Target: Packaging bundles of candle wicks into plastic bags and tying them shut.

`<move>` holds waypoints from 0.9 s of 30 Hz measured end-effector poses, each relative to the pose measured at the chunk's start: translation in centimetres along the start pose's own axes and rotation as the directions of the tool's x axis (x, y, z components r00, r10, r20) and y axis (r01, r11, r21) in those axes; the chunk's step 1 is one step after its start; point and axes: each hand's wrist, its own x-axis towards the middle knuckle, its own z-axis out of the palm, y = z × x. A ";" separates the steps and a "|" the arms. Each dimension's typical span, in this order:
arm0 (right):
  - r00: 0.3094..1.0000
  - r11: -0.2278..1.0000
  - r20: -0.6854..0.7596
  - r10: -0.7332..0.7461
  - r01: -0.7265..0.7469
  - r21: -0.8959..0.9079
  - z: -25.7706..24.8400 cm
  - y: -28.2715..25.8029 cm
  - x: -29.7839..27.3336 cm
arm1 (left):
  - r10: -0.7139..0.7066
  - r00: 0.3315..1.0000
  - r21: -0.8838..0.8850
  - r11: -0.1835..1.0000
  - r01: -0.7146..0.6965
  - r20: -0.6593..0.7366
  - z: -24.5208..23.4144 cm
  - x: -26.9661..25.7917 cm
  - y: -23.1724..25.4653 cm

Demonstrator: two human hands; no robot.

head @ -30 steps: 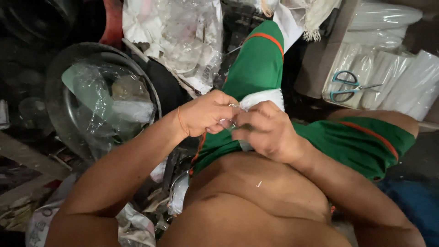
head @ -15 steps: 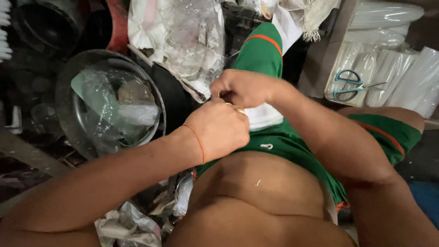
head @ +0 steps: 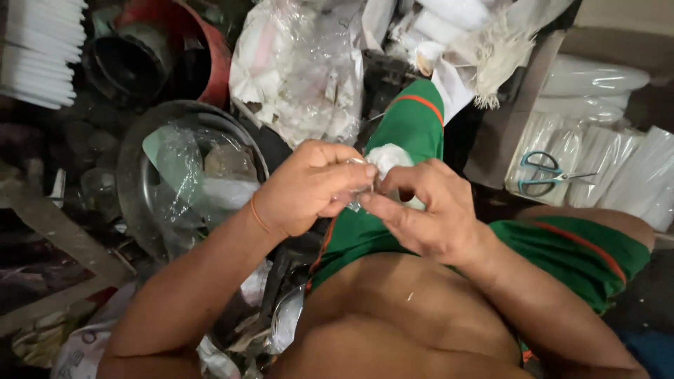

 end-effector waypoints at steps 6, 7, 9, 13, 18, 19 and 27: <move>0.924 0.770 0.105 0.369 -0.367 0.523 -1.5 -0.9 2.4 | -0.080 0.994 0.203 0.975 0.095 -0.077 0.7 -0.6 0.6; 0.873 0.624 0.125 0.472 -0.431 0.652 -1.0 -0.3 1.4 | -0.058 0.998 0.176 0.982 0.061 -0.023 1.2 -0.8 1.0; 0.808 0.454 0.164 0.566 -0.472 0.756 -0.6 0.3 0.5 | -0.037 0.999 0.142 0.989 0.032 0.036 1.5 -1.0 1.3; 0.825 0.425 0.201 0.528 -0.462 0.778 -0.9 1.3 1.0 | 0.074 0.993 0.623 0.773 -0.117 0.095 0.6 -0.7 2.7; 0.812 0.367 0.267 0.519 -0.494 0.788 -2.1 2.0 2.2 | 0.362 0.842 0.898 0.029 -0.439 0.400 2.3 -1.1 5.4; 0.816 0.358 0.269 0.512 -0.487 0.796 -2.2 2.1 2.3 | 0.333 0.830 0.868 0.060 -0.492 0.448 2.4 -0.8 5.5; 0.815 0.244 0.147 0.560 -0.332 0.911 -0.7 4.3 -0.3 | 0.140 0.908 0.510 0.789 -0.344 0.395 0.7 2.5 3.5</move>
